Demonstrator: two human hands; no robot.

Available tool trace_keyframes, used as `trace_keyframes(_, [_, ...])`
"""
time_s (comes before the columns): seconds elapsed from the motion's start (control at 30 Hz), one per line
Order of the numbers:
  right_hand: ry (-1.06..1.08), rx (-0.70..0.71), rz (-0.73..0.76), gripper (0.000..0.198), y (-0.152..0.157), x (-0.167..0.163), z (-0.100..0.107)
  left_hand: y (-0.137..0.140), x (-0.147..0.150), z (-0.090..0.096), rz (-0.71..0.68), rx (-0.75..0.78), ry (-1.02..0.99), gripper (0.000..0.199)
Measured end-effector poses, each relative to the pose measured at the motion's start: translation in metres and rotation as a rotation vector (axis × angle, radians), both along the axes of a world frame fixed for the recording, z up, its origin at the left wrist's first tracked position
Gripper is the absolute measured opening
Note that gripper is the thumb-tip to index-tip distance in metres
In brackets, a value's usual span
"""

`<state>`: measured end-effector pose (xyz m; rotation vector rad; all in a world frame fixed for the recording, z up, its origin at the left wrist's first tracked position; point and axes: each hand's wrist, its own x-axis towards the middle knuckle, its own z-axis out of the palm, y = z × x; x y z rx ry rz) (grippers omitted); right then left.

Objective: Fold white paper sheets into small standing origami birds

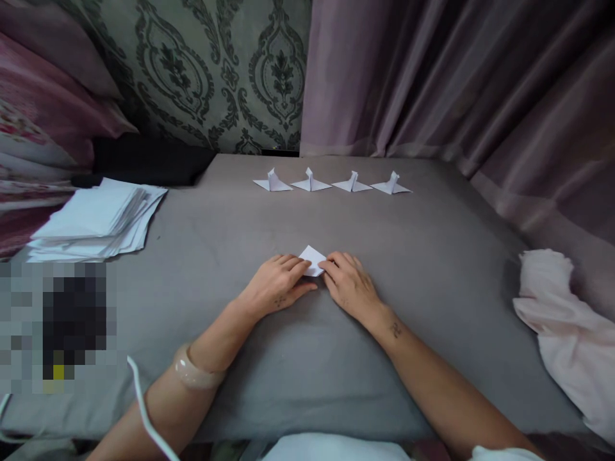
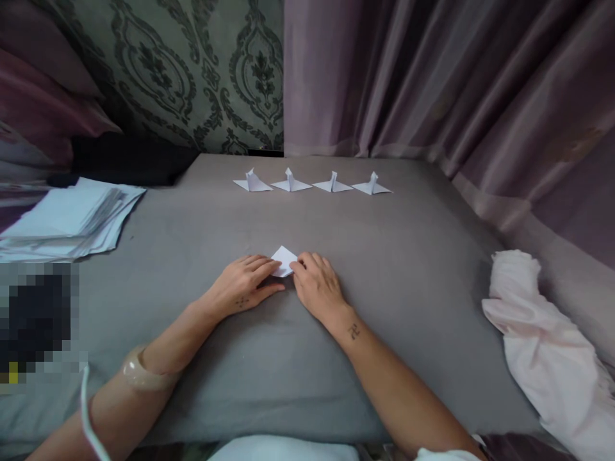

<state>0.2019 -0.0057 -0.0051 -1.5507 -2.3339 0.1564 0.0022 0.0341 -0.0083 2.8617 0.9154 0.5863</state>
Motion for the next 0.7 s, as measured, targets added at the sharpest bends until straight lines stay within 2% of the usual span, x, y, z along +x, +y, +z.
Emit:
trace_keyframes(0.07, [-0.021, -0.014, 0.006, 0.026, -0.002, 0.0, 0.0, -0.001, -0.001, 0.001, 0.06, -0.051, 0.04, 0.03])
trace_keyframes(0.17, [0.065, -0.034, -0.041, 0.022, -0.002, 0.003, -0.003, -0.001, -0.001, -0.002, 0.147, -0.105, 0.066, 0.024])
trace_keyframes(0.23, [0.151, -0.046, -0.081, 0.019, 0.001, 0.005, -0.008, -0.001, -0.001, -0.004, 0.233, -0.168, -0.014, 0.021])
trace_keyframes(0.37, [0.291, -0.087, -0.167, 0.016, 0.008, 0.007, -0.014, 0.0, -0.001, -0.004, 0.41, -0.387, -0.196, 0.017])
trace_keyframes(0.47, [0.353, -0.114, -0.245, 0.017, 0.01, 0.005, -0.014, 0.001, -0.001, 0.0, 0.464, -0.5, -0.224, 0.019])
trace_keyframes(0.7, [0.404, -0.104, -0.329, 0.02, 0.012, -0.002, -0.014, 0.003, 0.003, 0.0, 0.49, -0.479, -0.225, 0.026])
